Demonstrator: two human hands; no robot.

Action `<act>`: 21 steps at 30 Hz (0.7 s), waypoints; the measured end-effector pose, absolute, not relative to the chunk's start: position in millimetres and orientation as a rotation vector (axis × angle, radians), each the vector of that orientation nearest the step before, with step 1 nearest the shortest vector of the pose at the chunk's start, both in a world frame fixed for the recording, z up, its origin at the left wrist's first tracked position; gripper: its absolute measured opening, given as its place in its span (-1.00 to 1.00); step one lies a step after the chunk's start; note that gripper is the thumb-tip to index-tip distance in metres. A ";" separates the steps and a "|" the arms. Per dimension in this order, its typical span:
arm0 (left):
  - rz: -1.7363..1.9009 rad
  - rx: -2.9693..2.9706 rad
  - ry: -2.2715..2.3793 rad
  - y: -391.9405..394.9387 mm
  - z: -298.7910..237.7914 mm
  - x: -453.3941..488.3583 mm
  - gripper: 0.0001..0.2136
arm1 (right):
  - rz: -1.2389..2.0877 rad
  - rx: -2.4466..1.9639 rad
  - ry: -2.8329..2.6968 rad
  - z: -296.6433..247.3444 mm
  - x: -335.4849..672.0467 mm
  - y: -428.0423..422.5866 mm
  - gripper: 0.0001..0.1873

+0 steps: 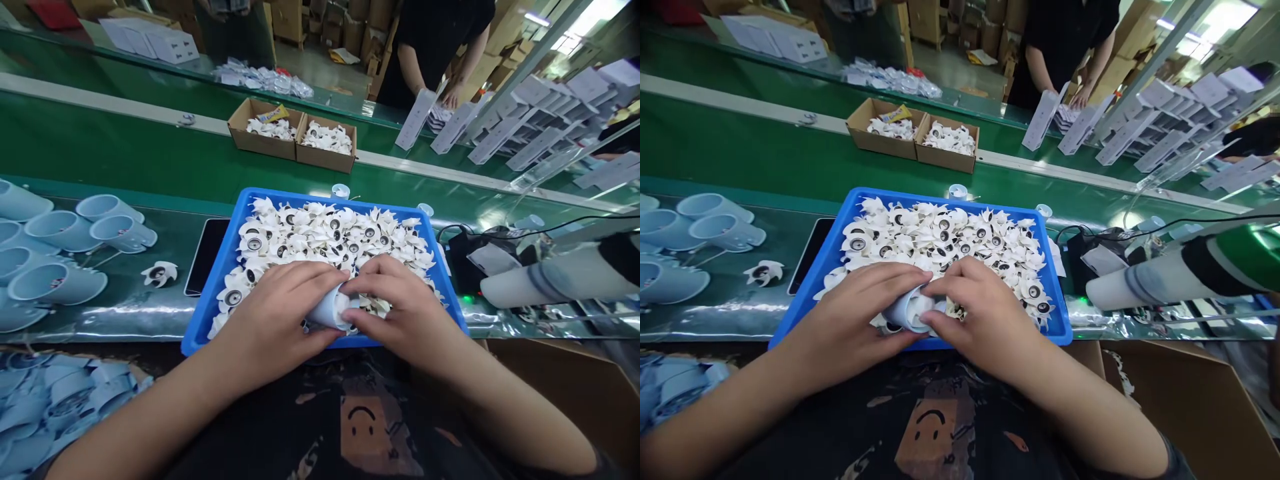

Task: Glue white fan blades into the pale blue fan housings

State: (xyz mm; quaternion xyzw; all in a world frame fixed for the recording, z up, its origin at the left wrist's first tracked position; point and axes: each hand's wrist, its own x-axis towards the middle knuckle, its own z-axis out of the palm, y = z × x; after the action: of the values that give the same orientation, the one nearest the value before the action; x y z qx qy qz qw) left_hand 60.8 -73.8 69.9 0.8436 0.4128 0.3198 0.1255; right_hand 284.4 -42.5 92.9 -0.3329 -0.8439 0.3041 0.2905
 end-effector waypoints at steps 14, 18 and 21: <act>0.517 2.223 1.931 92.9 100.4 17.9 -0.38 | 0.651 -0.839 -2.038 74.6 301.7 -57.5 -0.80; 0.260 2.066 1.990 164.4 86.6 13.4 -0.49 | 0.592 -0.817 -2.052 69.4 309.3 -65.1 -0.77; 0.235 1.993 1.928 179.9 80.9 0.7 -0.45 | 0.348 -0.880 -2.022 77.4 333.9 -71.6 -0.82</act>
State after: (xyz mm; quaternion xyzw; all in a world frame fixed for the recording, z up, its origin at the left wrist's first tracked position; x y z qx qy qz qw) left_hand 0.7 179.9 80.9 0.7047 0.6817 0.0830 0.1784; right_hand 333.9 -71.6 77.4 -0.3541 -0.8138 0.1399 0.4392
